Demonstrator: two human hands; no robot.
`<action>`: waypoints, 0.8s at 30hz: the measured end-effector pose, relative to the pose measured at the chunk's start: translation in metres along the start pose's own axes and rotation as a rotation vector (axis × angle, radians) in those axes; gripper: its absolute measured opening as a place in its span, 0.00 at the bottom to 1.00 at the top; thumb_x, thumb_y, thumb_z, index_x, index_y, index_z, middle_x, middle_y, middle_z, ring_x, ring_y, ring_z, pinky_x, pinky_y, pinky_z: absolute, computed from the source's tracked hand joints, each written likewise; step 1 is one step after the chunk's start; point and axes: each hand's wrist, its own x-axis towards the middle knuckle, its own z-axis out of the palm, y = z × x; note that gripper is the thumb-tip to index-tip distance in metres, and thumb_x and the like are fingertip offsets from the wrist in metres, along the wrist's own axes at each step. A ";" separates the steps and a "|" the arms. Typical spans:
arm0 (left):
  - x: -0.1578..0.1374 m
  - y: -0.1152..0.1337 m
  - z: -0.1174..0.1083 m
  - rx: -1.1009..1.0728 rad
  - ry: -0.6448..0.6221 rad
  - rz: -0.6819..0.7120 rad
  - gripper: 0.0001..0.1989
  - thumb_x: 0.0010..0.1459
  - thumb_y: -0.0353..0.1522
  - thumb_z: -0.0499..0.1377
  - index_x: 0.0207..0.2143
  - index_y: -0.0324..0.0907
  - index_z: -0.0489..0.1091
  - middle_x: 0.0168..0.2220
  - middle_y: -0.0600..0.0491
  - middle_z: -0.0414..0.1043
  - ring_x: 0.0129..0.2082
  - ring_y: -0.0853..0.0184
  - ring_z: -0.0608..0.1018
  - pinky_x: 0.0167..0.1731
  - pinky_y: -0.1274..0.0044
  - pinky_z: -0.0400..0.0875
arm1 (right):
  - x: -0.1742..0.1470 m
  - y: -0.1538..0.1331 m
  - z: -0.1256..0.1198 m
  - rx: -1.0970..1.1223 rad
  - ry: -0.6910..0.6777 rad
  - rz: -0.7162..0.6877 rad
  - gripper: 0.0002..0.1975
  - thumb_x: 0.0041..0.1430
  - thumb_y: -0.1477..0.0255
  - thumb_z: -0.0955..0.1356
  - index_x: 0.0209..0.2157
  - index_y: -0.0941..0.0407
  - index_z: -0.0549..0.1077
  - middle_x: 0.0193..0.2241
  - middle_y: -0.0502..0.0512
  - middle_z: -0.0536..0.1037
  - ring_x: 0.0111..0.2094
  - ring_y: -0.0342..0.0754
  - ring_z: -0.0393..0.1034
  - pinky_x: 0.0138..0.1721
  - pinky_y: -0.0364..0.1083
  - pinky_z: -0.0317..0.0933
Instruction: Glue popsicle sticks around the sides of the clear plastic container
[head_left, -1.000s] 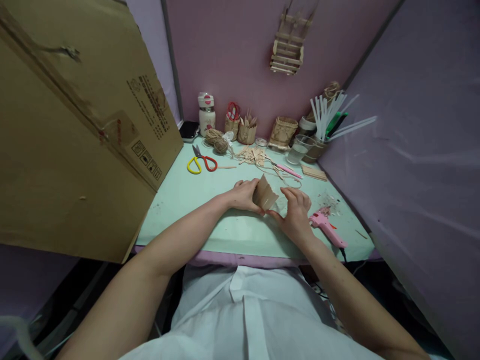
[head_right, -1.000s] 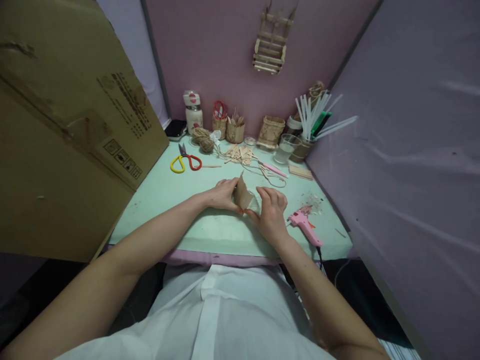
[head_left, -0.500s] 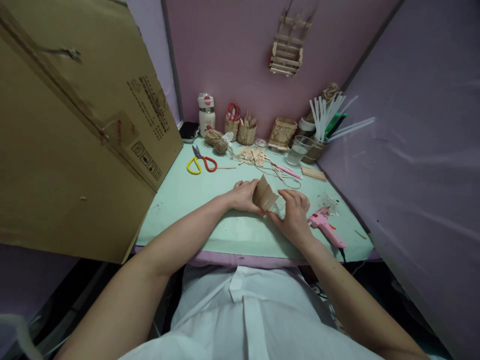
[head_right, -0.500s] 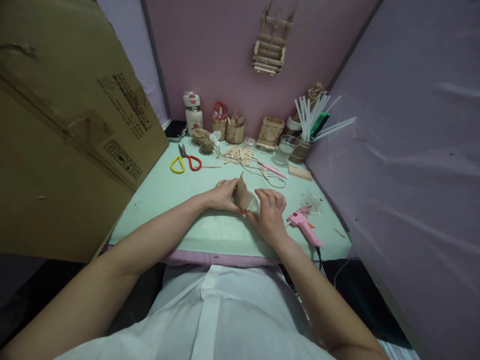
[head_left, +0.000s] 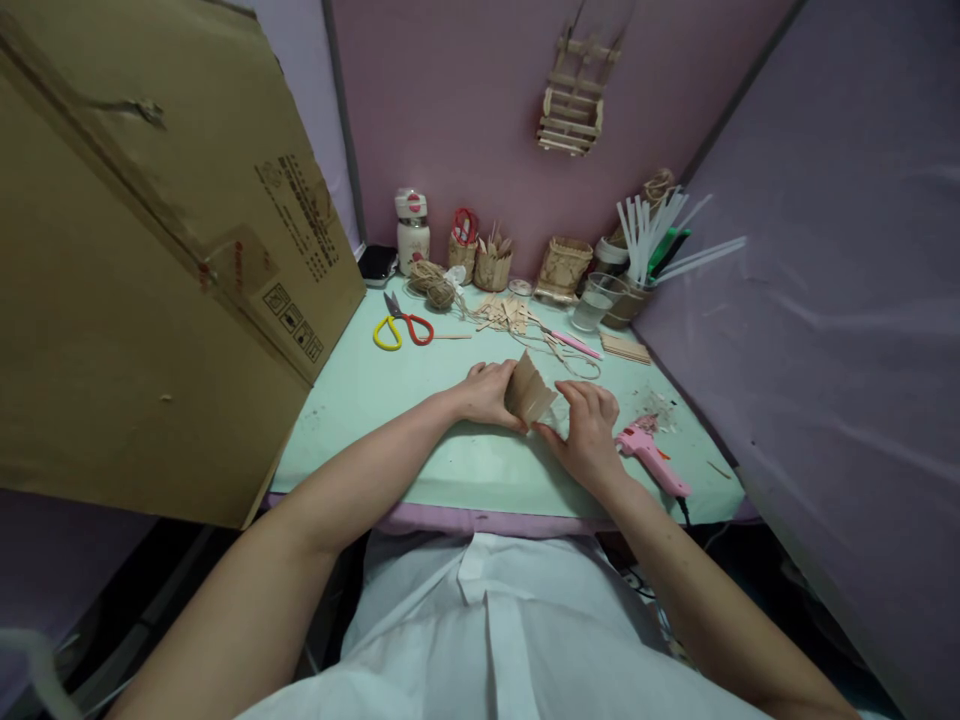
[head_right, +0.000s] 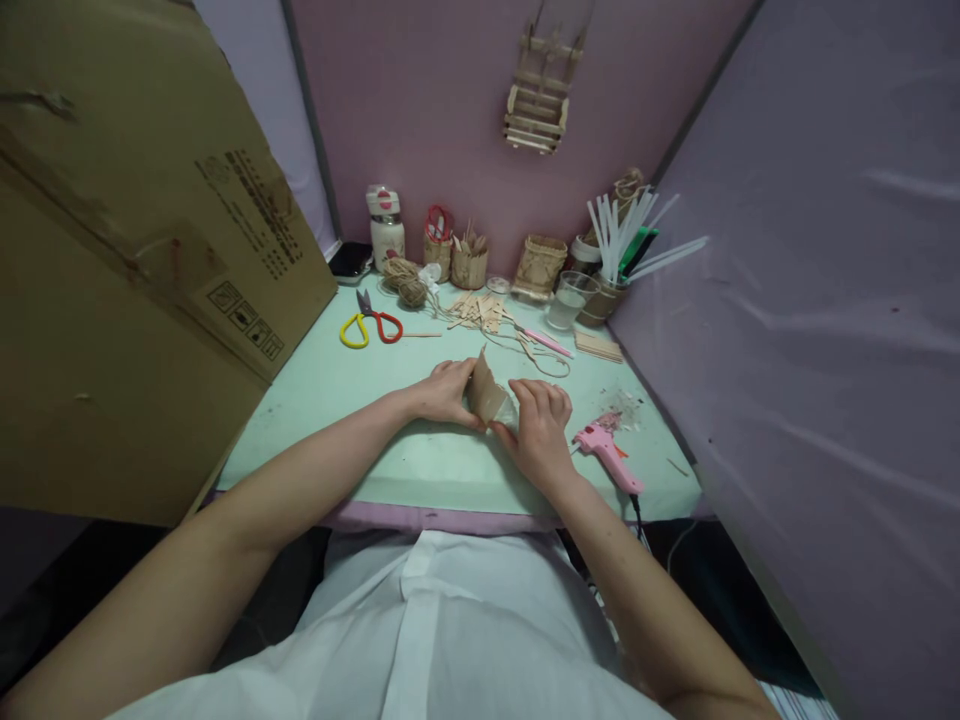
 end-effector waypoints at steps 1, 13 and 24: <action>0.000 0.000 0.000 0.000 0.000 -0.001 0.50 0.36 0.56 0.66 0.56 0.41 0.55 0.54 0.42 0.68 0.56 0.49 0.69 0.60 0.60 0.55 | 0.000 0.000 0.000 -0.001 0.002 -0.001 0.28 0.59 0.66 0.67 0.59 0.56 0.58 0.49 0.64 0.70 0.52 0.60 0.59 0.55 0.61 0.53; -0.001 0.002 -0.001 0.010 -0.015 -0.025 0.49 0.36 0.56 0.66 0.56 0.41 0.54 0.55 0.41 0.67 0.56 0.48 0.68 0.59 0.59 0.55 | 0.003 -0.002 -0.004 -0.018 0.026 -0.012 0.24 0.61 0.65 0.67 0.56 0.57 0.62 0.47 0.63 0.71 0.51 0.59 0.61 0.54 0.59 0.53; -0.001 0.004 -0.002 0.017 -0.027 -0.050 0.46 0.35 0.55 0.66 0.53 0.44 0.55 0.54 0.44 0.67 0.57 0.48 0.68 0.59 0.61 0.55 | 0.010 -0.004 -0.008 0.003 0.007 0.019 0.11 0.63 0.68 0.65 0.48 0.53 0.69 0.41 0.56 0.76 0.47 0.55 0.64 0.54 0.57 0.49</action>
